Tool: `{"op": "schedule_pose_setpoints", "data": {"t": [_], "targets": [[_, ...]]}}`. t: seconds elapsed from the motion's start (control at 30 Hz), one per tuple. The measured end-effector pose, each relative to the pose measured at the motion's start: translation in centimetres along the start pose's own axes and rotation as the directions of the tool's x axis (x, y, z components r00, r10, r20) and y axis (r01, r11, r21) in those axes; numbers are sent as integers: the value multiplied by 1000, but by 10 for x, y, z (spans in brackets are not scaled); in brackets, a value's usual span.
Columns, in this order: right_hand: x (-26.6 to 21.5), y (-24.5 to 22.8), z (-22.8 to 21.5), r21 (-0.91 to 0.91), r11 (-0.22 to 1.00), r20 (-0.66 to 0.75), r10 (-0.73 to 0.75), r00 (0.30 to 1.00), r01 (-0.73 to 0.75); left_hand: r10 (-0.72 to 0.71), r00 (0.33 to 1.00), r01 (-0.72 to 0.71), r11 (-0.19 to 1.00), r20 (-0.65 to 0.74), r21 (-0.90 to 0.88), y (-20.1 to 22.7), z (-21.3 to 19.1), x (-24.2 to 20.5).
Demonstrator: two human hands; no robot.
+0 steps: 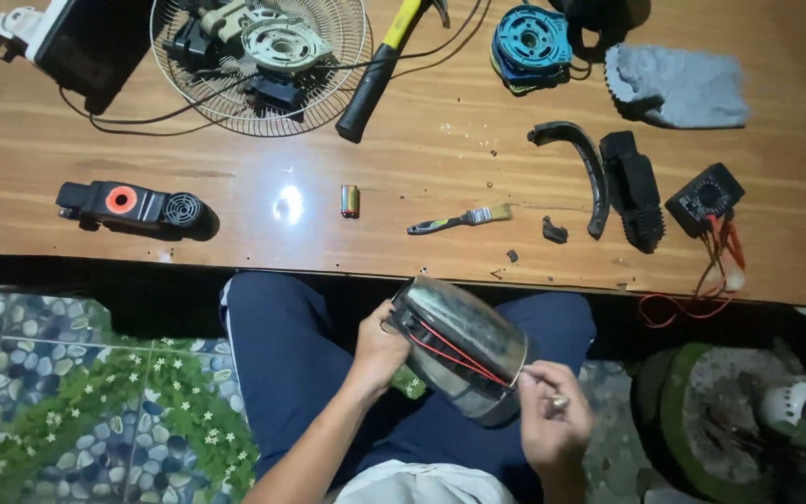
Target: Securing screws on the base of an electric kettle using a screwdriver as part of a repair process.
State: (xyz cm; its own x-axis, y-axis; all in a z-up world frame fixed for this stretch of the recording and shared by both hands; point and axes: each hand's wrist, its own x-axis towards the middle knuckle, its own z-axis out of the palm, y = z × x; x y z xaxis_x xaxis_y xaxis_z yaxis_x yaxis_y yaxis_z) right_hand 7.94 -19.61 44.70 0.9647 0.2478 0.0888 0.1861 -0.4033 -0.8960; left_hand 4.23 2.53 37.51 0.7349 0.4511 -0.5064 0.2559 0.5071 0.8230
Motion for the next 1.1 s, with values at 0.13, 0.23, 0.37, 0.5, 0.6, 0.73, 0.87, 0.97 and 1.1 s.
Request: {"op": "schedule_pose_setpoints", "data": {"t": [0.13,0.23,0.37,0.5,0.6,0.73,0.87,0.97,1.1], "targets": [[3,2,-5,44,997,-121,-51,991,56,-37,999,33,990,26,136,55,15,1],[17,-4,4,161,986,-136,-12,991,34,-44,997,30,974,60,225,76,19,27],[43,-8,27,515,854,-38,111,993,-76,-96,994,59,864,48,500,135,23,55],[51,-17,43,554,830,-29,98,995,-66,-113,993,65,766,35,640,163,21,91],[54,-25,48,547,832,27,99,995,-97,-155,971,14,796,181,605,167,15,118],[55,-47,53,391,920,41,23,999,-38,-183,964,22,780,194,625,163,10,135],[58,-39,56,463,883,78,46,996,-77,-237,951,50,754,200,655,173,7,134],[56,-51,60,363,928,107,46,993,-82,-173,956,35,869,237,493,159,1,140],[59,-51,65,420,905,145,5,989,-66,9,985,-78,918,175,389,149,12,128]]}}
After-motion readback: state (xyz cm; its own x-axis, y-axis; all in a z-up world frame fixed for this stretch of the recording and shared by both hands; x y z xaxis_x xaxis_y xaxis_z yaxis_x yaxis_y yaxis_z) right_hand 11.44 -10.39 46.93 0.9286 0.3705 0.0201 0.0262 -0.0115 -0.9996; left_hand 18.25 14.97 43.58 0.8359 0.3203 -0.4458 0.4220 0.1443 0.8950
